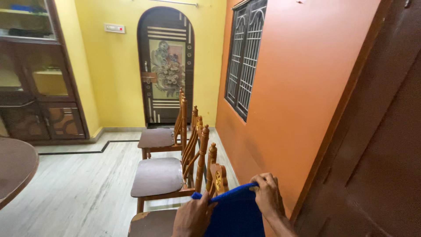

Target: The person wipes the exterior wooden surfaces of a cabinet with a blue cloth, then applies liquid from a spray bottle to several wooden chairs and wipes them clean.

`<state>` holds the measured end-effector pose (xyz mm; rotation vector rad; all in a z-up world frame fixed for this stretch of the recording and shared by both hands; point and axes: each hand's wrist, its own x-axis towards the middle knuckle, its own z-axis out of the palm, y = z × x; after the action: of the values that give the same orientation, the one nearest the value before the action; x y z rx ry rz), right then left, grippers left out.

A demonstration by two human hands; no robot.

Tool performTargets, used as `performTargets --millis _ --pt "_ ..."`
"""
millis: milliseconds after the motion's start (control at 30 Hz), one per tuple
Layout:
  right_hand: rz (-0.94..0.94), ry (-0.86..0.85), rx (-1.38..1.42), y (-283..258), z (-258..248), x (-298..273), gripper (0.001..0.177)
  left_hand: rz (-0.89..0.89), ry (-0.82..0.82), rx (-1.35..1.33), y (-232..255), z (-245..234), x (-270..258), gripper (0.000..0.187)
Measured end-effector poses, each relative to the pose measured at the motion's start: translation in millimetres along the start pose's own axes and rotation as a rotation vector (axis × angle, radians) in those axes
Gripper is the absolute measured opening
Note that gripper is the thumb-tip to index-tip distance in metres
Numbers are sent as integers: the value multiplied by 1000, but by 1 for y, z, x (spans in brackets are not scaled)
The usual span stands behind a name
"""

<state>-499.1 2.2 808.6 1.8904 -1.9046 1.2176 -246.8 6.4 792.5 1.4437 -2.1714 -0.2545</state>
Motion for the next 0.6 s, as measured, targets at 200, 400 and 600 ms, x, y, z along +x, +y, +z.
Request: performTargets --millis 200,400,600 --pt "-97 -126 -8 26 -14 20 15 -98 69 88 37 12 -7 32" --pt "-185 -179 33 58 -24 30 15 -273 69 169 100 31 -20 30" --pt "-238 -192 73 88 -29 37 14 -270 60 145 144 55 -22 32"
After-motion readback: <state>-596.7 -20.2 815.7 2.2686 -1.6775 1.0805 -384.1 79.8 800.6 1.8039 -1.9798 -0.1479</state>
